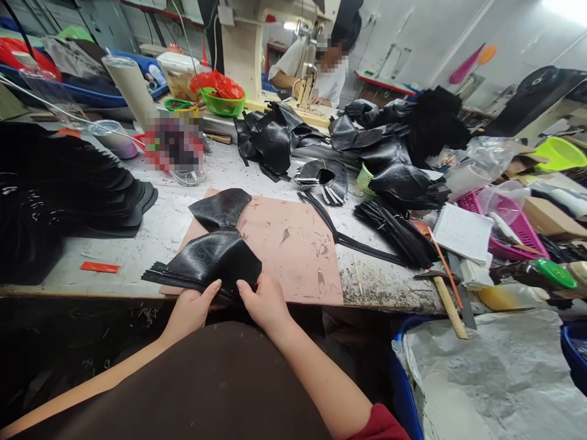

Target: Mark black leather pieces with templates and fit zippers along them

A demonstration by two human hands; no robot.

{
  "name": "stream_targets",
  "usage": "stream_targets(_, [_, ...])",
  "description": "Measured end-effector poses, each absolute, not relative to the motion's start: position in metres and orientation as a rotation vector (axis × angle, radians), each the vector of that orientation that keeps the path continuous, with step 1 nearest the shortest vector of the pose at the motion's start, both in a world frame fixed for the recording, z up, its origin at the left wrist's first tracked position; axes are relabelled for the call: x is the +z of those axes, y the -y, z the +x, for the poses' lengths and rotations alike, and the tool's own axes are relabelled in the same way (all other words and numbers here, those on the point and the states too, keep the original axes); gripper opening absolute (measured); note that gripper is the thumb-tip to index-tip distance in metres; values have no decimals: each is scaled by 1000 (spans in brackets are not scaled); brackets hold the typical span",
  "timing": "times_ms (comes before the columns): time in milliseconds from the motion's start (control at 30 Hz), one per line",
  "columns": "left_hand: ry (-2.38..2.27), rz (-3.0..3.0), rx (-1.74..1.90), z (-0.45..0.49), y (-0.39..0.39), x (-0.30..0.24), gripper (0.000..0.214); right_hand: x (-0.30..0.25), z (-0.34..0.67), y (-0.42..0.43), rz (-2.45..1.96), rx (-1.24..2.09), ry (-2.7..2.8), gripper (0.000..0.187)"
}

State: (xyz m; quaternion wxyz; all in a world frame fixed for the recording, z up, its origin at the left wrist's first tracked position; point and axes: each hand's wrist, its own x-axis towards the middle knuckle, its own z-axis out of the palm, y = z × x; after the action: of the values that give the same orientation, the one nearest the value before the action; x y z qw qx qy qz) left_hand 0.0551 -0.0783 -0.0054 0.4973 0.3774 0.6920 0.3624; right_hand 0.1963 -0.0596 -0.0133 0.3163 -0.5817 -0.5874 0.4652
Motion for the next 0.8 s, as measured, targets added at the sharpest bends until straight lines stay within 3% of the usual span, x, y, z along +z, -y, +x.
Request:
stream_targets(400, [-1662, 925, 913, 56, 78, -5, 34, -3, 201, 58, -1453, 1320, 1501, 27])
stream_targets(567, [-1545, 937, 959, 55, 78, -14, 49, -2, 200, 59, -1488, 1238, 1522, 29])
stream_targets(800, [-1656, 980, 896, 56, 78, -8, 43, -9, 202, 56, -1429, 1559, 1198, 20])
